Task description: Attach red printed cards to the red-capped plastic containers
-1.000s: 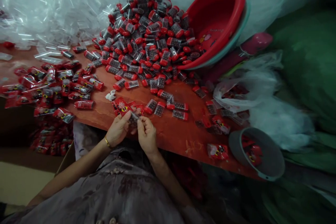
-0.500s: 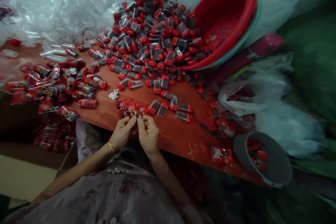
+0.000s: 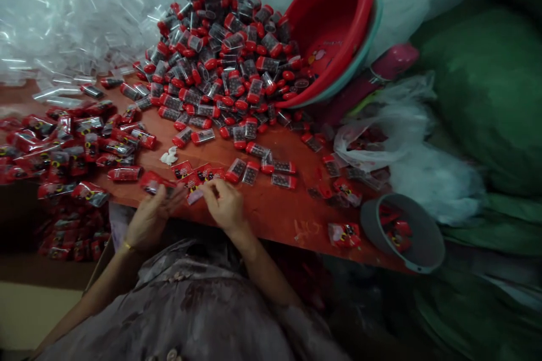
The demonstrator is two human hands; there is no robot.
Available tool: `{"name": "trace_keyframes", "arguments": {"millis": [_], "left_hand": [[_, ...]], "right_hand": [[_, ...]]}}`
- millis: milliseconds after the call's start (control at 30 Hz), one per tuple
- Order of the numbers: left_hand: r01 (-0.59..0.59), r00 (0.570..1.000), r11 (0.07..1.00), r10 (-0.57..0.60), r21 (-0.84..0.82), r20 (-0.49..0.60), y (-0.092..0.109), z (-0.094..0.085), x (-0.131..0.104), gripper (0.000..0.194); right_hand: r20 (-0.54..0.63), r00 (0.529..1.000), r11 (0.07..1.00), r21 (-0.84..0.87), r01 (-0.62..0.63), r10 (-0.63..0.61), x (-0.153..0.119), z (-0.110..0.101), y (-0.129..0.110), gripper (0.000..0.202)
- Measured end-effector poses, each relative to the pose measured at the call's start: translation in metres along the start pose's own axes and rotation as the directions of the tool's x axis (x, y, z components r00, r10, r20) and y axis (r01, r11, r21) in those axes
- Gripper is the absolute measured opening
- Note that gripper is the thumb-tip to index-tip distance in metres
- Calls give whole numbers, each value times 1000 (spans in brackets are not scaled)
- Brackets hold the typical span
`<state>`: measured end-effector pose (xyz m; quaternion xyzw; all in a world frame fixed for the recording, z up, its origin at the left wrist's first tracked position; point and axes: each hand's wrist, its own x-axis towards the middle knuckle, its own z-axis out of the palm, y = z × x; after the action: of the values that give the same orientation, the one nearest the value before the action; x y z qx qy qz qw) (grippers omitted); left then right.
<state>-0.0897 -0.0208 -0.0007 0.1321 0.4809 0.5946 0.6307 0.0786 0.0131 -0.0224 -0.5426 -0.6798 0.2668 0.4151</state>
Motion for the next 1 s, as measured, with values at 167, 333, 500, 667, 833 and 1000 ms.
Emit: {"name": "trace_keyframes", "arguments": {"millis": [167,333,500,667,833,1000], "left_hand": [[-340,829,938,263,-71,-493,67,-91,-3,38],[-344,824,925,379,160,-420,55,-84,-7,40],[-563,775,249,489,788,400,-9,6,20,27],[-575,726,-324,222,751,651,-34,46,55,28],[-517,760,-323,253,793,599,-38,45,67,23],[-523,760,-96,398,847,514,-30,41,62,25]], "right_hand": [[-63,993,829,-557,49,-101,10,-44,53,40],[-16,984,755,-644,124,-176,-12,-52,79,34],[-81,958,738,-657,155,-274,-22,-48,76,33],[-104,954,770,-618,158,-280,-20,-49,78,32],[-138,945,794,-585,163,-296,-18,-52,78,27],[-210,953,899,-423,112,-218,-19,-48,56,23]]}}
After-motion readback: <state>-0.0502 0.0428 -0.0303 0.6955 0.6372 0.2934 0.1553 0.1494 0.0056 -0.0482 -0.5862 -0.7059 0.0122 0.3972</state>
